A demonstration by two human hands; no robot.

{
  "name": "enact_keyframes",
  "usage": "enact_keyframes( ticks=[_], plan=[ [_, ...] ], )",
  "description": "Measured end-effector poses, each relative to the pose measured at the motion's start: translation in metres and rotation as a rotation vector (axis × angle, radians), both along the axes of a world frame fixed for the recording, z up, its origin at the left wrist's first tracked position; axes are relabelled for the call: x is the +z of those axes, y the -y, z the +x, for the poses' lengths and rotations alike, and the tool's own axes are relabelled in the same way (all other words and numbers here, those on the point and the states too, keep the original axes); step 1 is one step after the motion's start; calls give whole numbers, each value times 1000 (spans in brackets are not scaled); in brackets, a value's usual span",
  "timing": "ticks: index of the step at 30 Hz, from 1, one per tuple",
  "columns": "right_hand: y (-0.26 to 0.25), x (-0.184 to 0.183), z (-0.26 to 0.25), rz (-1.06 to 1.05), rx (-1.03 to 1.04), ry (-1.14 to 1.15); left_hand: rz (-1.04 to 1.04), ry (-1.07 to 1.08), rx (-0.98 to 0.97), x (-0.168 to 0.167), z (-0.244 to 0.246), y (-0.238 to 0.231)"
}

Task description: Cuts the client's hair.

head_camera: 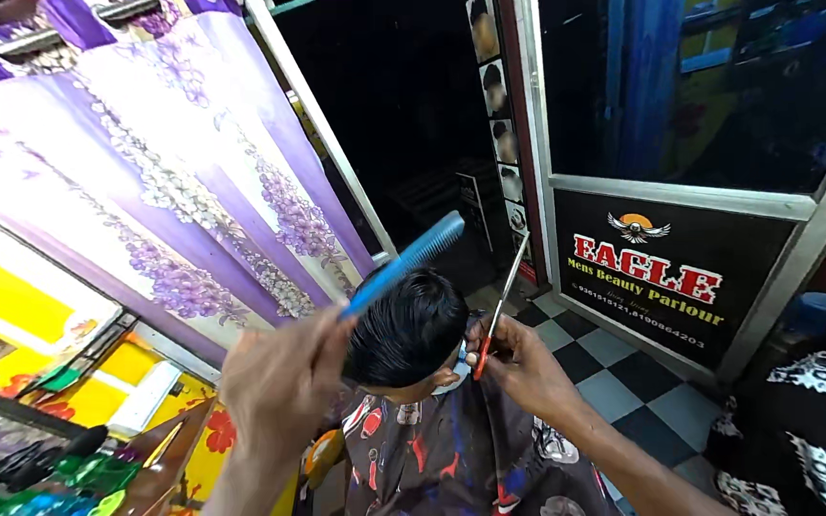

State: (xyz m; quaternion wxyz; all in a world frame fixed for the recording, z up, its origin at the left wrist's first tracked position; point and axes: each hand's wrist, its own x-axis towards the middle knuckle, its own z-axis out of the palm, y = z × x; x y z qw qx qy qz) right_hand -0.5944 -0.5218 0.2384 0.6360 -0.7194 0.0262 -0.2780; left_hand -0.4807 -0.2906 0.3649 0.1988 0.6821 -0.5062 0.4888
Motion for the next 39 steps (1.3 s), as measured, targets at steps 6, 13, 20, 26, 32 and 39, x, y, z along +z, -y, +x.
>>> enact_keyframes(
  ticks=[6,13,20,26,32,39],
  plan=[
    [-10,5,11,41,38,2,244,-952,-64,64,30,15],
    [-8,2,16,9,30,-18,287,-259,43,4,-27,-28],
    [-10,-3,19,67,63,-19,226,189,94,-52,-25,-38],
    [-6,-8,17,79,49,-11,250,240,41,-88,-12,-38],
    [4,-23,0,71,-3,-17,-84,-51,-20,-86,-13,-55],
    [6,-28,-28,50,-61,-75,-265,-733,-272,-93,21,-58]
  ],
)
